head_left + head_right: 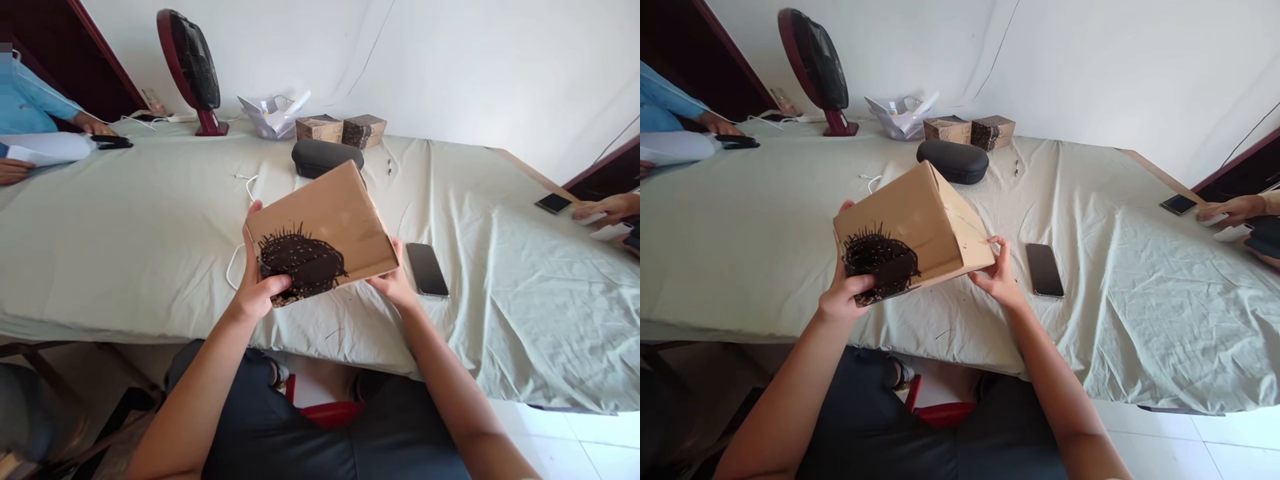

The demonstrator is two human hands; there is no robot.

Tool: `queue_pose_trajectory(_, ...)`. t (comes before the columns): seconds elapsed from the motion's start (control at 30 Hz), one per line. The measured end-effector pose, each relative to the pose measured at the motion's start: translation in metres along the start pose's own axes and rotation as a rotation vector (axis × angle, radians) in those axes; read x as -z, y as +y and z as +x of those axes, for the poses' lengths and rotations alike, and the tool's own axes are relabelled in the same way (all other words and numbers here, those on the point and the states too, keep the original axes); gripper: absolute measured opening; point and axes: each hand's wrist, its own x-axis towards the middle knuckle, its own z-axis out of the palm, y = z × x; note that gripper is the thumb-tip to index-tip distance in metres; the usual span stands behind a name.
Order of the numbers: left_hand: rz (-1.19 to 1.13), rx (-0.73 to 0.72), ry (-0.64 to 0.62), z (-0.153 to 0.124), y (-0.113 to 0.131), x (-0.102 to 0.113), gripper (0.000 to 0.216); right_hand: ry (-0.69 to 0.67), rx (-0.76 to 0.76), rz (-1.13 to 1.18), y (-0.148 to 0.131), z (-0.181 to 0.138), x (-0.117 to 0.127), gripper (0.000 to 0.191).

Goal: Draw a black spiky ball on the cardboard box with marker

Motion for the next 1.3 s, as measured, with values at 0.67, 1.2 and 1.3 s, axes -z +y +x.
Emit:
queue_pose_trajectory(0.67, 0.178, -0.064, 0.107, 0.028, -0.022, 0.047, 0.069, 0.203, -0.289, -1.176, 0.039, 0.013, 0.012, 0.028)
queue_pose_trajectory(1.2, 0.116, -0.045, 0.063, 0.021, -0.032, 0.028, 0.065, 0.319, -0.052, -0.553, 0.052, 0.015, 0.020, 0.039)
queue_pose_trajectory(1.3, 0.121, -0.062, 0.044, 0.021, -0.031, 0.026, 0.064, 0.289, -0.009, -0.432, 0.056, 0.016, 0.017, 0.038)
